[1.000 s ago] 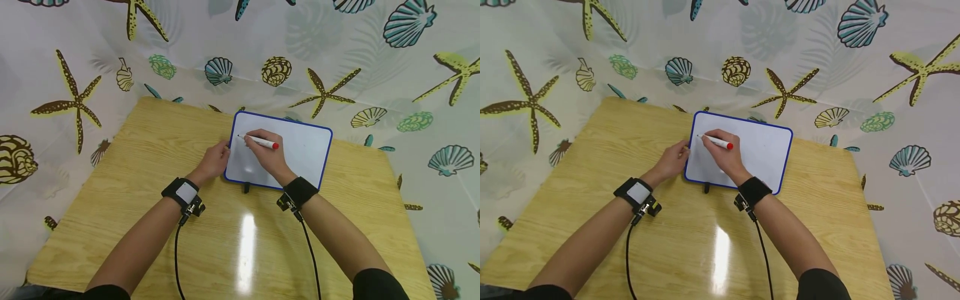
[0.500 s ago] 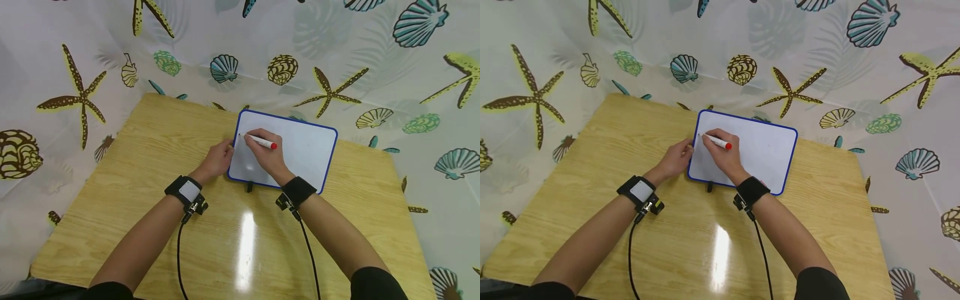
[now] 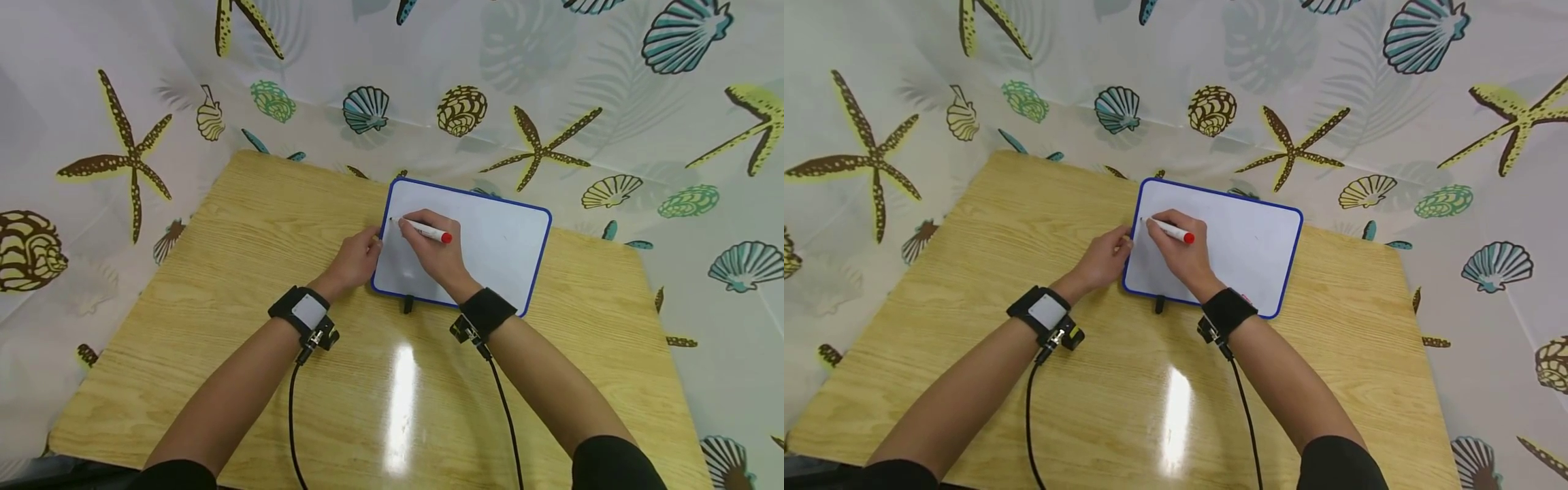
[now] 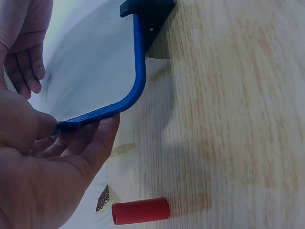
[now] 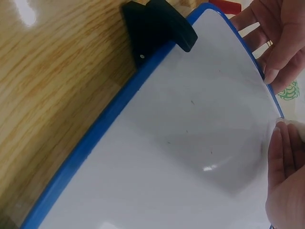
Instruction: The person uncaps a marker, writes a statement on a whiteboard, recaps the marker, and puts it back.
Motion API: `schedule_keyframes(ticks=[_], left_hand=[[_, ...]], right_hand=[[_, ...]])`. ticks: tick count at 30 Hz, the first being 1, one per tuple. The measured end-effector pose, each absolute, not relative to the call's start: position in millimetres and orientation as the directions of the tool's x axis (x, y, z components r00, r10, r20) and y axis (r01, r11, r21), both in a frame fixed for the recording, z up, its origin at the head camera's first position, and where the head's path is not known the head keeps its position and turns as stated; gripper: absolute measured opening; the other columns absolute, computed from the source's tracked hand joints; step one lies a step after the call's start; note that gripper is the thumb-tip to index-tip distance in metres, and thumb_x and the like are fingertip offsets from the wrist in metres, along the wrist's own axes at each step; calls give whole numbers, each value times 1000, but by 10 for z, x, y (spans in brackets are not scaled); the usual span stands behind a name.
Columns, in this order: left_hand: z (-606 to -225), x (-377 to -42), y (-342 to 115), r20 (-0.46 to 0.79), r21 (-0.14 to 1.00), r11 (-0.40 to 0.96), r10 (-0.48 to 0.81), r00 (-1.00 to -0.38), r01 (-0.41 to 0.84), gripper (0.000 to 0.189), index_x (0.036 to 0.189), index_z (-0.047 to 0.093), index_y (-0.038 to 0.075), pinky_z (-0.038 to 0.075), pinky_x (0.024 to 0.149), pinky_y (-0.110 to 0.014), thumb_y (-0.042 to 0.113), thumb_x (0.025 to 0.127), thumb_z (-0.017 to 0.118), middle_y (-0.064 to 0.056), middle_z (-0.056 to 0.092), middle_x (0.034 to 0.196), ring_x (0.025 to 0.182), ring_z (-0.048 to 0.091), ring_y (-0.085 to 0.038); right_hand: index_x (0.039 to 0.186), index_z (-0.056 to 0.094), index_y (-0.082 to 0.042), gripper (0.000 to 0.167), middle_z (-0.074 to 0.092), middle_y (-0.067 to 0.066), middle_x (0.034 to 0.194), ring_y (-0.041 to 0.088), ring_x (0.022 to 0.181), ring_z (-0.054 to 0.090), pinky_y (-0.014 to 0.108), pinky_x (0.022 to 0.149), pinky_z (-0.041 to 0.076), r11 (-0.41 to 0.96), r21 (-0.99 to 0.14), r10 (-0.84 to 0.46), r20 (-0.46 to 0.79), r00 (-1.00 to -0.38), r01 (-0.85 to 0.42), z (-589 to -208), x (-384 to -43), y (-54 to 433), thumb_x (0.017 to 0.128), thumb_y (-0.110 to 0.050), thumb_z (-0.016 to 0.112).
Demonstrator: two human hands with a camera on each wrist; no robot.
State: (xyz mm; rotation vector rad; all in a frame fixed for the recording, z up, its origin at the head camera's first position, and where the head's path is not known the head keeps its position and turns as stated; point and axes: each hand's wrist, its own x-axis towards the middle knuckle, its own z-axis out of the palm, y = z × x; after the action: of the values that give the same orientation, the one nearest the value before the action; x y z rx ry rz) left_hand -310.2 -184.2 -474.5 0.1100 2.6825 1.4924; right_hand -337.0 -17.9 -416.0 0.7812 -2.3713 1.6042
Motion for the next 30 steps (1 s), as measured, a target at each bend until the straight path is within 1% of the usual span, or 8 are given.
schedule_keyframes(ticks=[5,8,11,15,17,26,30], left_hand=[[-4734,-3102,-1835,-4,848,529,93,-996,46,37,144,49,-3,52,78,-39,11,110,41,-19,66,104,87,62,-26],[-4729,-3107,-1830,-8,848,527,95,-995,44,38,145,49,-2,51,77,-40,11,110,41,-19,66,102,85,61,-27],[-4731,-3117,-1833,-3,845,533,100,-995,51,38,145,49,-1,50,76,-39,11,110,42,-18,66,100,82,61,-26],[-4732,-3119,-1839,-1,846,530,105,-994,55,37,144,49,-1,48,70,-35,11,110,41,-16,64,93,76,59,-23],[-4725,-3113,-1843,-3,849,525,107,-994,54,38,145,49,-1,47,68,-33,11,110,41,-15,63,92,75,59,-22],[-4691,-3077,-1862,-7,856,515,113,-994,52,38,146,48,-2,47,68,-33,9,110,41,-17,64,97,78,59,-23],[-4682,-3069,-1857,-12,850,524,113,-994,49,38,145,48,-2,49,72,-35,10,110,41,-18,65,100,82,60,-25]], right_hand=[[93,75,8,9,74,21,86,26,74,65,21,66,50,287,-821,-333,398,-855,-494,-4185,-3360,-165,93,2,69],[93,75,9,10,74,22,87,28,76,66,22,67,51,282,-826,-347,386,-855,-488,-4211,-3335,-158,94,2,68],[94,74,11,10,74,24,89,31,81,68,23,71,53,267,-830,-370,381,-847,-489,-4238,-3298,-154,94,3,67],[95,74,12,11,74,24,92,32,86,69,23,75,54,249,-835,-391,378,-839,-492,-4267,-3253,-153,95,5,66],[94,74,12,10,73,24,91,31,86,69,22,75,53,243,-834,-393,382,-836,-495,-4276,-3239,-154,94,5,66],[93,74,12,10,73,23,89,32,82,69,21,74,53,226,-830,-390,402,-829,-509,-4277,-3236,-149,94,6,66],[92,75,10,9,73,22,84,28,77,68,20,71,52,250,-816,-355,424,-833,-522,-4250,-3251,-147,93,5,67]])
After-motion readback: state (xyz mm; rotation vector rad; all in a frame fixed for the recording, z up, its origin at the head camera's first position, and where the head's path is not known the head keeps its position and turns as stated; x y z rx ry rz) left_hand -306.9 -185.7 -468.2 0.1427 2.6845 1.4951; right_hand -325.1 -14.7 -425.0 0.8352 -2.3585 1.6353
